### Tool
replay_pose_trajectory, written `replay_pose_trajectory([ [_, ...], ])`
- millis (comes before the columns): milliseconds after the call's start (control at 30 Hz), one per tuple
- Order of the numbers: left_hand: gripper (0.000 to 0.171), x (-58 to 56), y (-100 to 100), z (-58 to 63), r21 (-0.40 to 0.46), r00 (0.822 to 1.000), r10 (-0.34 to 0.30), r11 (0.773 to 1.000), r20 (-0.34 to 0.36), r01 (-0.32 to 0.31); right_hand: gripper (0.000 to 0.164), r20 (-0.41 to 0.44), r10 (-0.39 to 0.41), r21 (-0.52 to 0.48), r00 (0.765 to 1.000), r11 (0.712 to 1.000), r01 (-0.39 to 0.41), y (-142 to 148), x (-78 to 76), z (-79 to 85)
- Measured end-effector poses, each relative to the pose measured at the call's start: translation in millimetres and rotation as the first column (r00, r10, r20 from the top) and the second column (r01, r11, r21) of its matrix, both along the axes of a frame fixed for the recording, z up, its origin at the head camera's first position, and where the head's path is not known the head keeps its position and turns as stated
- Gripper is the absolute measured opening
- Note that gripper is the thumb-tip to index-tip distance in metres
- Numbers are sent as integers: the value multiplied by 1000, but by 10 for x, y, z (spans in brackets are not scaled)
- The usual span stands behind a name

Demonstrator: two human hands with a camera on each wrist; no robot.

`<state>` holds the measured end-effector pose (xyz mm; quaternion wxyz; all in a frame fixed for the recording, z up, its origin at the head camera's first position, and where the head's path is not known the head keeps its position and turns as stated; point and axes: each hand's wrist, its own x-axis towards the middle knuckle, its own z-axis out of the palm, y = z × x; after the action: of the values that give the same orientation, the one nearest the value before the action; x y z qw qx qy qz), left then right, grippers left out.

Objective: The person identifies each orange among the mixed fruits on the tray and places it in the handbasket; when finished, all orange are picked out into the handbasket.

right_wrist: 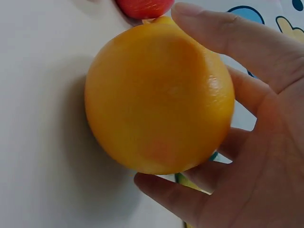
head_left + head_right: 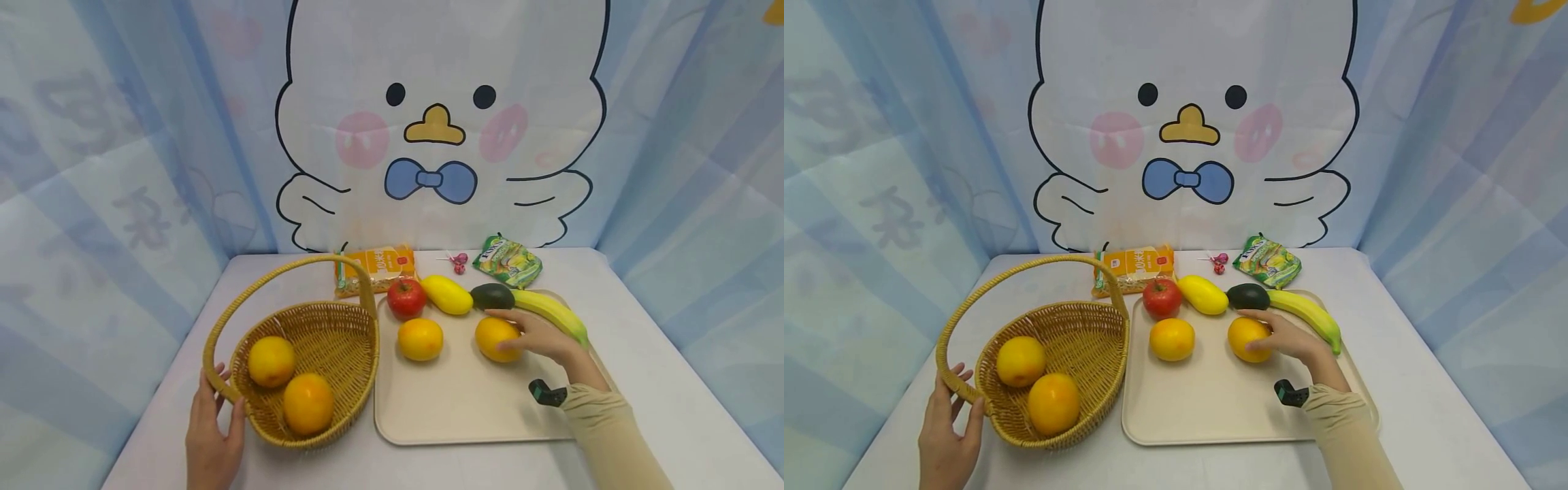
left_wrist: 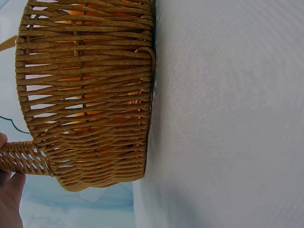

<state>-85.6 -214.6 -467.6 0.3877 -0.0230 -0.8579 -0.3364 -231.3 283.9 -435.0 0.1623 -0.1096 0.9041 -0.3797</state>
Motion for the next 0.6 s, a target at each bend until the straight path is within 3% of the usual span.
replay_pose_trajectory([
  [200, 88, -2, 6, 5, -2, 1000, 2, 1000, -4, -2, 78, 78, -3, -18, 997, 1000, 5, -3, -3, -58],
  [600, 88, 11, 13, 10, -11, 1000, 16, 1000, 5, -16, 77, 62, 10, -32, 998, 999, -8, 14, 1, -116],
])
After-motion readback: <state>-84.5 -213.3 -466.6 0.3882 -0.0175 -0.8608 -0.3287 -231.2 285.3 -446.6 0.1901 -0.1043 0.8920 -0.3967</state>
